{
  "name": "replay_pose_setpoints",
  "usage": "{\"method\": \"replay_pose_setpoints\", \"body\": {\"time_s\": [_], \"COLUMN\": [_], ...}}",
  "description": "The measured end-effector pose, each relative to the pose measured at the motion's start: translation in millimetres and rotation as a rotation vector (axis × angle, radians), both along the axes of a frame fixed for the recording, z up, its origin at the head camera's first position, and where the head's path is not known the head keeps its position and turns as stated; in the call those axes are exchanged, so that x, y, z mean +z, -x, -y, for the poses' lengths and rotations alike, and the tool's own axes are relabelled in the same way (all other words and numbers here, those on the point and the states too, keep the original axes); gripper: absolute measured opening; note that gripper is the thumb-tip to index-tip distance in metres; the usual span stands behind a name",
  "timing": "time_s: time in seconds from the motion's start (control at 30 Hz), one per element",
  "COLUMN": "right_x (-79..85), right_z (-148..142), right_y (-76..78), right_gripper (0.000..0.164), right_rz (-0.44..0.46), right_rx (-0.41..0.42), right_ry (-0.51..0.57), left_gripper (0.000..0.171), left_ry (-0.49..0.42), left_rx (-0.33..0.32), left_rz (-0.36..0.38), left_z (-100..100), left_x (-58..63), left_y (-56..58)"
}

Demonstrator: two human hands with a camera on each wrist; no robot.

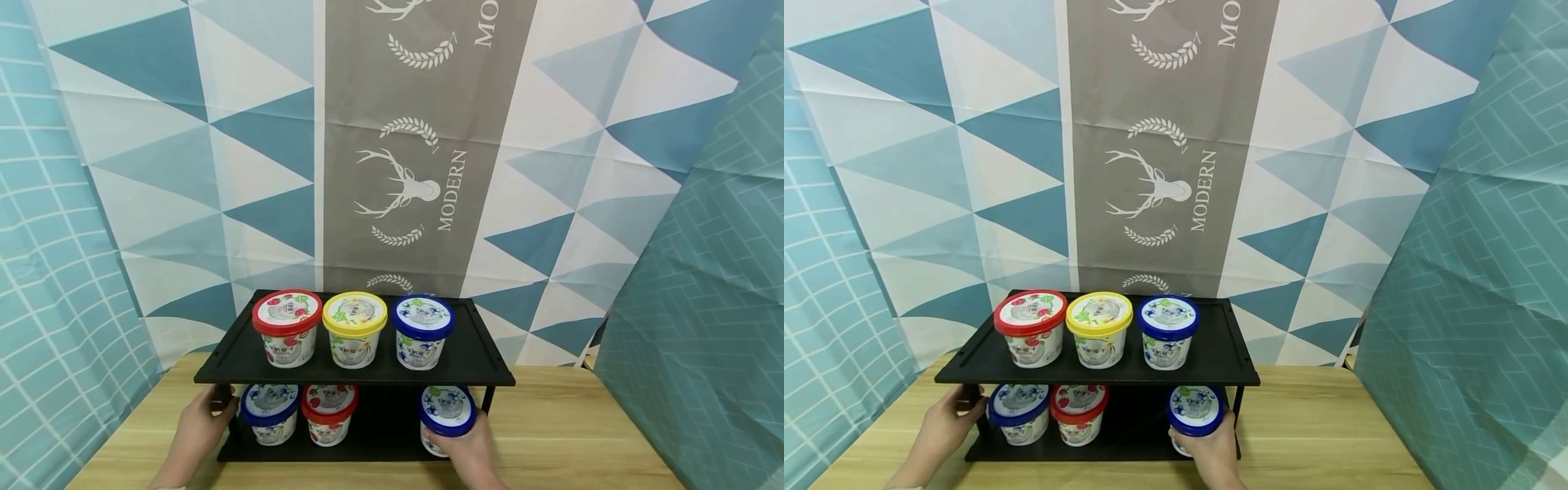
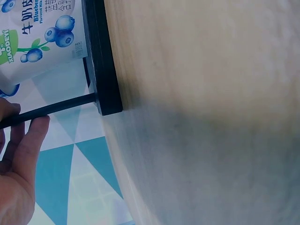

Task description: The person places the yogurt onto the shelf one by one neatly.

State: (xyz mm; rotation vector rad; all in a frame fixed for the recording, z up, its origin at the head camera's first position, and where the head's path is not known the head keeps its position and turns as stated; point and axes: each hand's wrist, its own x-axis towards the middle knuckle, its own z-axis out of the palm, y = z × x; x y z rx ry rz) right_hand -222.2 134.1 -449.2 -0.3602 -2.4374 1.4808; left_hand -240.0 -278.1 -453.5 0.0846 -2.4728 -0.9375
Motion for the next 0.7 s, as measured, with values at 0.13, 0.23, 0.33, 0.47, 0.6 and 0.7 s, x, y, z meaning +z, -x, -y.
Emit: {"method": "replay_pose_setpoints", "body": {"time_s": [0.13, 0.23, 0.33, 0.47, 0.6, 0.7], "right_x": [0.2, 0.4, -0.4, -2.1, -3.0, -3.2], "right_z": [1, 2, 3, 6, 10, 13], "right_y": [1.1, 1.6, 2.2, 3.3, 4.8, 5.8], "right_gripper": [0.113, 0.116, 0.116, 0.115, 0.115, 0.115], "right_rz": [0.048, 0.073, 0.073, 0.052, 0.022, 0.018], "right_rx": [-0.006, 0.0, 0.009, 0.023, 0.043, 0.051], "right_ry": [-0.019, -0.011, 0.007, 0.047, 0.076, 0.073], "left_gripper": [0.021, 0.022, 0.023, 0.023, 0.022, 0.021], "left_ry": [0.0, -0.003, -0.005, -0.003, -0.004, -0.01], "left_rx": [-0.001, -0.004, -0.012, -0.018, -0.016, -0.018], "left_rz": [-0.004, 0.002, 0.02, 0.03, 0.027, 0.031], "left_z": [-1, -1, 0, 1, 0, -1], "left_x": [0.2, 0.9, 1.6, 2.4, 2.6, 2.7], "left_y": [0.5, 0.1, -0.6, -1.2, -2.0, -1.9]}}
